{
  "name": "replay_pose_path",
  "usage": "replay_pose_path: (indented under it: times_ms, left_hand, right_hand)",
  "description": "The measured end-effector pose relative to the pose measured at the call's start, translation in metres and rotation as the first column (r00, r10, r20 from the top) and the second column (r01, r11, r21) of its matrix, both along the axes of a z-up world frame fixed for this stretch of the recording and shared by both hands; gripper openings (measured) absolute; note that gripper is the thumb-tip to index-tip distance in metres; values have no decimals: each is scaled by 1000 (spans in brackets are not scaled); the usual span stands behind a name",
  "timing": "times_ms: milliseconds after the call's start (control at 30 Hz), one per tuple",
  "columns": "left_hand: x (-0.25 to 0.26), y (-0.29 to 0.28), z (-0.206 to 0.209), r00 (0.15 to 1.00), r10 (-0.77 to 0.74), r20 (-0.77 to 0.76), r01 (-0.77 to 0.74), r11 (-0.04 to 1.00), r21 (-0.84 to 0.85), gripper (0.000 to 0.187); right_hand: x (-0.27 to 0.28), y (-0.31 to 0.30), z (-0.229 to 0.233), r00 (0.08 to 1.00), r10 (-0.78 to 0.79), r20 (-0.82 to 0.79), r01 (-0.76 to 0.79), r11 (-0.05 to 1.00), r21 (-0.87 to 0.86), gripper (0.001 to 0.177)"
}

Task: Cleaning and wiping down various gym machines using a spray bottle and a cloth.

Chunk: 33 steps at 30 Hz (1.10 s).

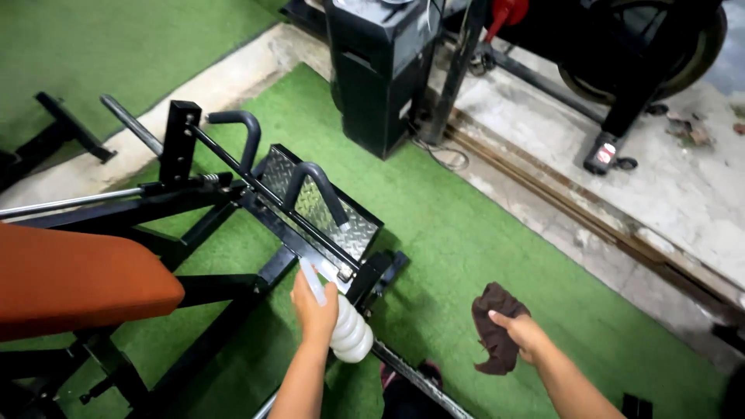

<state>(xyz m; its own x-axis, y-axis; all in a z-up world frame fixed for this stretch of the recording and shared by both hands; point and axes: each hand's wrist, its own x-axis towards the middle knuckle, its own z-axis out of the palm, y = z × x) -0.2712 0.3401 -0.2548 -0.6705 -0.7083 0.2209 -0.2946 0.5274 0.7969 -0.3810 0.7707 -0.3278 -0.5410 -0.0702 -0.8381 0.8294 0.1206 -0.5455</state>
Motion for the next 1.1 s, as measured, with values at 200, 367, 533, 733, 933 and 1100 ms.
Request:
replay_pose_path:
  times_ms: [200, 367, 533, 733, 933, 1100]
  left_hand:
    - [-21, 25, 4, 994, -113, 7, 112, 990, 82, 49]
    - [-26, 33, 15, 985, -174, -11, 174, 980, 95, 49]
    - [-33, 27, 16, 982, -187, -19, 188, 975, 118, 46]
    - [-35, 24, 18, 992, -118, -40, 123, 975, 183, 48]
    - [-7, 13, 6, 1000, -2, -29, 10, 963, 269, 52]
    - [7, 26, 7, 993, 117, -10, -114, 980, 165, 55]
  right_hand:
    - [28, 19, 2, 990, -138, -11, 137, 990, -35, 34]
    - [36, 18, -5, 982, -188, 22, 188, 982, -25, 34]
    - [18, 4, 7, 983, -182, 0, 182, 983, -34, 34]
    - [-18, -17, 27, 1000, -11, -28, 9, 996, -88, 35]
    - [-53, -50, 6, 987, 127, -98, -136, 987, -90, 34]
    - [-96, -76, -1, 933, 339, -122, -356, 922, -156, 42]
